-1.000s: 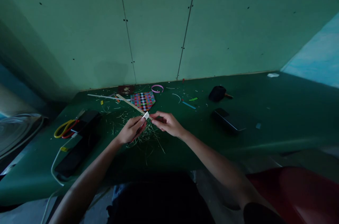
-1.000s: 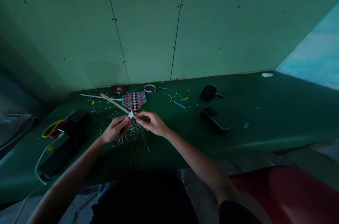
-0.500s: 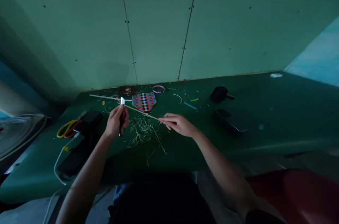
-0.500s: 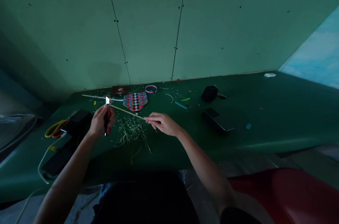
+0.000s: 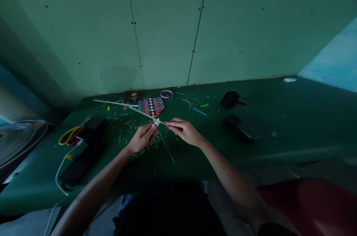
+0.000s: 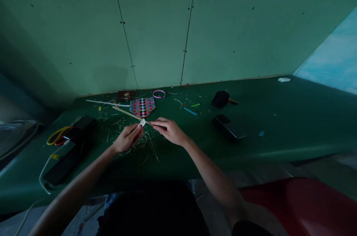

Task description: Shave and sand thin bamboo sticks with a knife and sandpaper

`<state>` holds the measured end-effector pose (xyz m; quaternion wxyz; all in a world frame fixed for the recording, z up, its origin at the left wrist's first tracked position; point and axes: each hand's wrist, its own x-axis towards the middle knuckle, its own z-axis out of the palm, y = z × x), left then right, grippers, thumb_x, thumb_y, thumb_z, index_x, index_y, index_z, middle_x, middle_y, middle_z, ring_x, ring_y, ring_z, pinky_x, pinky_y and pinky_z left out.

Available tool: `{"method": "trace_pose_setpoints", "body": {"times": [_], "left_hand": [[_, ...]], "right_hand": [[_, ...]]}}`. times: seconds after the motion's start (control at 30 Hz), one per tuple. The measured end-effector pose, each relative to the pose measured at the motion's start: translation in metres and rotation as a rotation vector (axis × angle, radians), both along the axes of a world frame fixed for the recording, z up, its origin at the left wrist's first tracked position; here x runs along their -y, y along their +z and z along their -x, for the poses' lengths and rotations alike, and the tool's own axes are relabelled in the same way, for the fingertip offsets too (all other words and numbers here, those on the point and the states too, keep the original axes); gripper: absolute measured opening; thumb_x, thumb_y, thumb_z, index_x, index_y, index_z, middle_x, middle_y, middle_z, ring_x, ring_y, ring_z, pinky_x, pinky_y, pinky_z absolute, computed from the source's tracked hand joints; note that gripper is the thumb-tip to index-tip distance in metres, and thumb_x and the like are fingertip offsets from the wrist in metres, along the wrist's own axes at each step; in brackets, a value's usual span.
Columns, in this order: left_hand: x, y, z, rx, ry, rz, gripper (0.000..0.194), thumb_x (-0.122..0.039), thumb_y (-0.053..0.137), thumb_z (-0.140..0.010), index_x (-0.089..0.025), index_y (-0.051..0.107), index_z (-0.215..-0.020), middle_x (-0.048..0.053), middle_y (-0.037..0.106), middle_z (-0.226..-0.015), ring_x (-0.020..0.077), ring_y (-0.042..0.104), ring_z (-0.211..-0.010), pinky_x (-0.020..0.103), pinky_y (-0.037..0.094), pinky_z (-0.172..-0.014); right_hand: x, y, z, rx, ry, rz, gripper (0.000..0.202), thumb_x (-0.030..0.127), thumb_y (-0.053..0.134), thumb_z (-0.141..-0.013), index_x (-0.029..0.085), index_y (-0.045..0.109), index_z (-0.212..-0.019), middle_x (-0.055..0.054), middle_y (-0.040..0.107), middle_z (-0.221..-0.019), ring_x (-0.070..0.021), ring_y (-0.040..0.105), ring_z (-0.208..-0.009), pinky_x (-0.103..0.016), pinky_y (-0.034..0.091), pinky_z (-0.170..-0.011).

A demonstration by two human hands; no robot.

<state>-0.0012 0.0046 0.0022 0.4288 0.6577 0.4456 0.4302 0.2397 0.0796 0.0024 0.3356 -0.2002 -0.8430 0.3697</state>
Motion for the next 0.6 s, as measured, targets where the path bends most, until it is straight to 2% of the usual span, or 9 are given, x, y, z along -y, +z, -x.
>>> {"method": "trace_pose_setpoints", "body": {"times": [0.23,0.6], "left_hand": [[-0.003,-0.001,0.006,0.004,0.032,-0.013,0.046,-0.057,0.046,-0.104,-0.018,0.058,-0.081,-0.004,0.051,-0.055,0.0076,0.042,-0.039,0.02,0.029,-0.039],[0.001,0.014,0.014,0.008,0.086,0.039,0.049,-0.061,0.046,-0.103,-0.018,0.055,-0.082,-0.005,0.051,-0.056,0.0069,0.041,-0.038,0.02,0.029,-0.036]], "right_hand": [[0.002,0.0,-0.001,-0.004,0.018,-0.022,0.034,0.027,0.054,-0.107,0.028,0.069,-0.138,-0.009,0.065,-0.114,-0.0145,0.058,-0.076,-0.031,0.049,-0.063],[-0.004,-0.005,-0.015,0.034,0.032,-0.1,0.037,0.023,0.052,-0.108,0.027,0.067,-0.141,-0.01,0.066,-0.113,-0.016,0.061,-0.08,-0.03,0.05,-0.063]]}}
